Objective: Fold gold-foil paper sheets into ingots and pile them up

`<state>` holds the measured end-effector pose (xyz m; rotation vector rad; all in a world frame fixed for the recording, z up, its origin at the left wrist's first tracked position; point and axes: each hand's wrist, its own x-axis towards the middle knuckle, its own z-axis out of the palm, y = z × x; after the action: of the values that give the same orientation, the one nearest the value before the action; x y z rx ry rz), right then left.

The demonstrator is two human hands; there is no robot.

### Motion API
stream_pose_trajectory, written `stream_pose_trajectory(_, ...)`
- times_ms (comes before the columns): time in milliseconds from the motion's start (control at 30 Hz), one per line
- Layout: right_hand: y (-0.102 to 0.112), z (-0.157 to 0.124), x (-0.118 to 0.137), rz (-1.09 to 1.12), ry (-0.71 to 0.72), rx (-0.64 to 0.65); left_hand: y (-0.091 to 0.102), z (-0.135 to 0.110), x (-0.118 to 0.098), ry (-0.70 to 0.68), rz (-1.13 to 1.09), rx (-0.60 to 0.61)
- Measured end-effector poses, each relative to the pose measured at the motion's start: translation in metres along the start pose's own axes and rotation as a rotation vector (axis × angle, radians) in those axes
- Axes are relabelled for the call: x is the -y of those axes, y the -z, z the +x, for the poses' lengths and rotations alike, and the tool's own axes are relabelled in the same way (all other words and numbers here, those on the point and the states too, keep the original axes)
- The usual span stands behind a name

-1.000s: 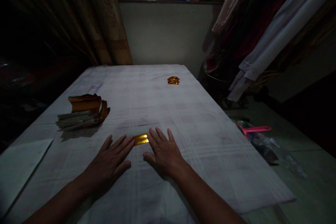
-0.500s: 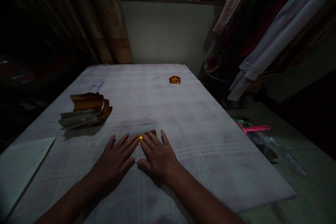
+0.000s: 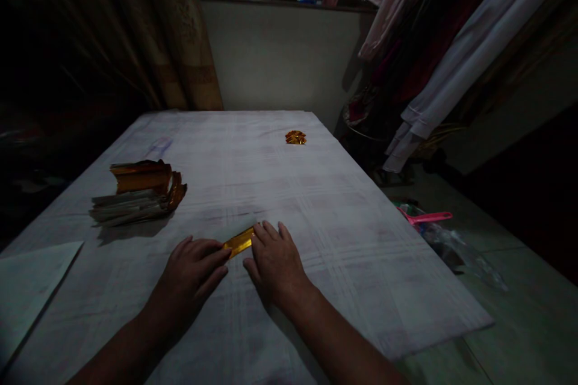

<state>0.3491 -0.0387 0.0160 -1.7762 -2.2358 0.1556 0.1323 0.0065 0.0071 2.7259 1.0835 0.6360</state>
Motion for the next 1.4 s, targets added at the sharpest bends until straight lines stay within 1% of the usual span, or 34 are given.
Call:
stream_pose_trajectory(133,-0.01,0.001,0.001,0.049,0.062,-0.089,0.003,0.003,0.003,0.018,-0.027,-0.022)
stream_pose_trajectory(233,-0.017,-0.001,0.001,0.088,0.094,-0.155,0.004,0.005,0.004,-0.003,-0.011,-0.021)
stream_pose_trajectory(467,-0.023,0.003,0.008,0.169,0.168,-0.255,0.005,0.008,0.004,-0.032,0.013,-0.021)
stream_pose_trajectory(667,-0.024,0.013,0.015,0.159,0.136,-0.224,0.006,0.008,0.005,0.006,-0.01,0.014)
stream_pose_trajectory(833,-0.026,0.021,0.016,0.111,0.134,-0.217,0.008,0.007,0.008,0.01,-0.042,0.059)
stream_pose_trajectory(1000,-0.028,0.02,0.013,0.101,0.145,-0.243,0.008,0.009,0.007,0.034,-0.043,0.035)
stream_pose_trajectory(1167,-0.025,0.016,0.011,0.139,0.173,-0.252,0.007,0.01,0.006,0.041,-0.038,0.013)
stream_pose_trajectory(1400,-0.023,0.017,0.015,0.163,0.05,-0.198,0.004,0.009,0.005,0.061,-0.075,-0.024)
